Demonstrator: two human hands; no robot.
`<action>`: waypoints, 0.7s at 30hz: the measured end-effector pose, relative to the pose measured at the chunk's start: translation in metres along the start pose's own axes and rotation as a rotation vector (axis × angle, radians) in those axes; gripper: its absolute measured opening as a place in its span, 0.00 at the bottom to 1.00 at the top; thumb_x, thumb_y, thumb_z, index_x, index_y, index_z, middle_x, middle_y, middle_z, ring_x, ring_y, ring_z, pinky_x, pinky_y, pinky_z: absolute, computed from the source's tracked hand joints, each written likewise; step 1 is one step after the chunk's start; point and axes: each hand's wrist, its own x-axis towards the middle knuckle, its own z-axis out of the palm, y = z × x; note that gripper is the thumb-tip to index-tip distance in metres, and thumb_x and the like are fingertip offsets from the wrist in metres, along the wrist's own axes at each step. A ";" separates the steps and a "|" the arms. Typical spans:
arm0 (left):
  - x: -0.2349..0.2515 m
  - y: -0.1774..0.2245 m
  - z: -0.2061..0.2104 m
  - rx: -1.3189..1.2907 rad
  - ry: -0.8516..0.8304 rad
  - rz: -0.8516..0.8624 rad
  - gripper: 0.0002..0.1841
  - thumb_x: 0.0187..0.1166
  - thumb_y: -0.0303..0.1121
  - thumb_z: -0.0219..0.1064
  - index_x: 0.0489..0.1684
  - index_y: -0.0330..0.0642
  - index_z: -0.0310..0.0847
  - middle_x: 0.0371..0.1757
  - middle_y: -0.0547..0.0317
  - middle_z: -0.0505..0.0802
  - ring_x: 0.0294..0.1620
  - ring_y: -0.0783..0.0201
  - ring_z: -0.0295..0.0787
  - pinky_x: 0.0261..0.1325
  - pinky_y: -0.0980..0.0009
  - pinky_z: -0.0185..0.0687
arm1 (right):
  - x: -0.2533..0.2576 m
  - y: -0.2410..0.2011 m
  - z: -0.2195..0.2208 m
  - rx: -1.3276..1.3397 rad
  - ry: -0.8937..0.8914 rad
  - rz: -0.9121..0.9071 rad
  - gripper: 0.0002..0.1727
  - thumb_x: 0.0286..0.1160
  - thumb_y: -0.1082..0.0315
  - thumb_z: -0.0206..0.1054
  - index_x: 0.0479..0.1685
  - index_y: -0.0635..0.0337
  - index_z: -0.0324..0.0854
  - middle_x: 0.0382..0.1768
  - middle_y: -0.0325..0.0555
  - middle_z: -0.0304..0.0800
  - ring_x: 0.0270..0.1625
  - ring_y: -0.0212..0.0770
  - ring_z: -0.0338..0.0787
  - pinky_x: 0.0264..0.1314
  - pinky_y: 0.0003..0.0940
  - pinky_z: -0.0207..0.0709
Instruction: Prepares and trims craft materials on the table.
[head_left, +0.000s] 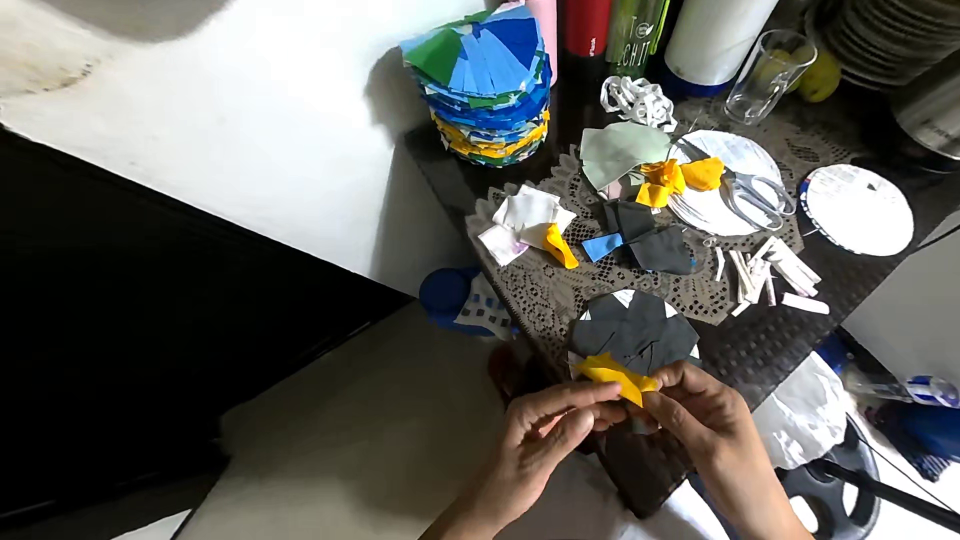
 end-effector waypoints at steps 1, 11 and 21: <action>0.001 0.001 -0.002 0.039 0.004 0.024 0.18 0.91 0.43 0.57 0.67 0.48 0.89 0.63 0.59 0.94 0.61 0.64 0.93 0.68 0.65 0.88 | 0.000 0.002 0.000 0.010 -0.003 -0.017 0.07 0.74 0.78 0.66 0.42 0.56 0.85 0.34 0.32 0.94 0.37 0.25 0.92 0.43 0.21 0.88; 0.003 0.014 0.013 -0.429 0.203 -0.561 0.29 0.78 0.54 0.70 0.69 0.42 0.77 0.54 0.53 0.95 0.50 0.59 0.96 0.54 0.64 0.93 | -0.003 -0.001 -0.005 -0.192 -0.087 -0.267 0.04 0.73 0.75 0.68 0.41 0.60 0.86 0.41 0.33 0.94 0.46 0.21 0.91 0.52 0.18 0.87; 0.005 -0.004 0.008 -0.639 0.009 -0.306 0.18 0.74 0.29 0.74 0.63 0.51 0.85 0.60 0.58 0.93 0.61 0.62 0.92 0.67 0.62 0.87 | 0.000 -0.014 -0.021 0.127 -0.213 -0.111 0.08 0.74 0.73 0.66 0.45 0.48 0.85 0.37 0.23 0.91 0.40 0.17 0.89 0.43 0.15 0.84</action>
